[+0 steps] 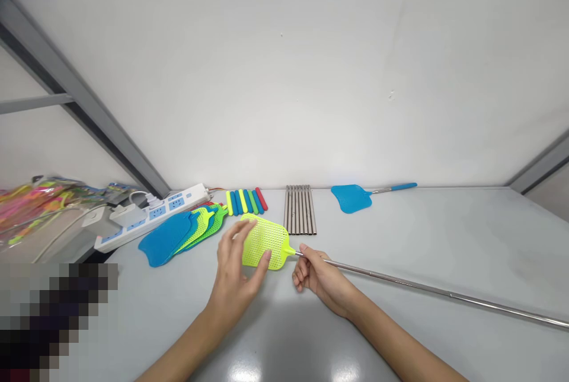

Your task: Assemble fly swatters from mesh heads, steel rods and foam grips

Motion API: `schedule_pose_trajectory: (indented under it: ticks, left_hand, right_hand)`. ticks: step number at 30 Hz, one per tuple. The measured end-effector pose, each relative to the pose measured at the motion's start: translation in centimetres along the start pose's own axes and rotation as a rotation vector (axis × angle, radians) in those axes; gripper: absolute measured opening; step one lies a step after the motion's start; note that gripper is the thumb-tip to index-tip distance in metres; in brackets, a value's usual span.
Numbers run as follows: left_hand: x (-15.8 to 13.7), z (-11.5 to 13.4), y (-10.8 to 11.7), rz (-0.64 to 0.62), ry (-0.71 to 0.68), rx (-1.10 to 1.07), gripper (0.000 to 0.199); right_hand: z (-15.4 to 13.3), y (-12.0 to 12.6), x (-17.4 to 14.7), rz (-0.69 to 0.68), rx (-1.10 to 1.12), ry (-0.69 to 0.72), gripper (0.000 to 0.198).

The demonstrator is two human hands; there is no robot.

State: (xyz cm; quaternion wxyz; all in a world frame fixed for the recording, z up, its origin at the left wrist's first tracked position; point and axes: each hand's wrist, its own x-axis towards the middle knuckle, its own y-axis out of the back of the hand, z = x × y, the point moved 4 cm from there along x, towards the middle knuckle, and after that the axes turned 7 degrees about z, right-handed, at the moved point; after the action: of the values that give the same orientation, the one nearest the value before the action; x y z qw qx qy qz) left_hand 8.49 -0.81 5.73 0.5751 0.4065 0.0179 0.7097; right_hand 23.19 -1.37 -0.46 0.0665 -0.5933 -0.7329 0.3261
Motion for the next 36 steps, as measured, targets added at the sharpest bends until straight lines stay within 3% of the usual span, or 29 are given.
schedule_pose_trajectory:
  ticks: [2,6,15,21,27,32,36]
  left_hand:
    - [0.3,-0.9,0.0,0.011,0.153,-0.035,0.054]
    - [-0.5,-2.3,-1.1,-0.123,0.425,-0.224,0.062]
    - [-2.8,-2.2,-1.8,-0.064,0.495,-0.094,0.066]
    - [-2.4,-2.4,-1.9,-0.129,0.526,-0.057,0.067]
    - [-2.1,-3.2,-2.0,-0.126,0.564,-0.090,0.070]
    - [-1.0,-4.8,-1.4,-0.062,0.639,-0.089,0.073]
    - [-0.3,-5.1,-0.9,-0.029,0.642,-0.084,0.074]
  right_hand:
    - [0.0,0.0,0.0,-0.019,-0.020,-0.003,0.043]
    - [0.1,-0.1,-0.2,-0.041,-0.039,-0.021,0.046]
    - [0.3,-0.1,-0.1,-0.047,-0.069,-0.026,0.054]
    - [0.3,-0.1,0.1,-0.010,-0.065,-0.014,0.053]
    - [-1.3,1.5,0.2,0.257,-0.264,0.102,0.047]
    - [-4.5,4.8,0.3,0.504,-0.007,0.287,0.045]
    - [-6.5,7.0,0.0,0.634,0.031,0.380,0.043]
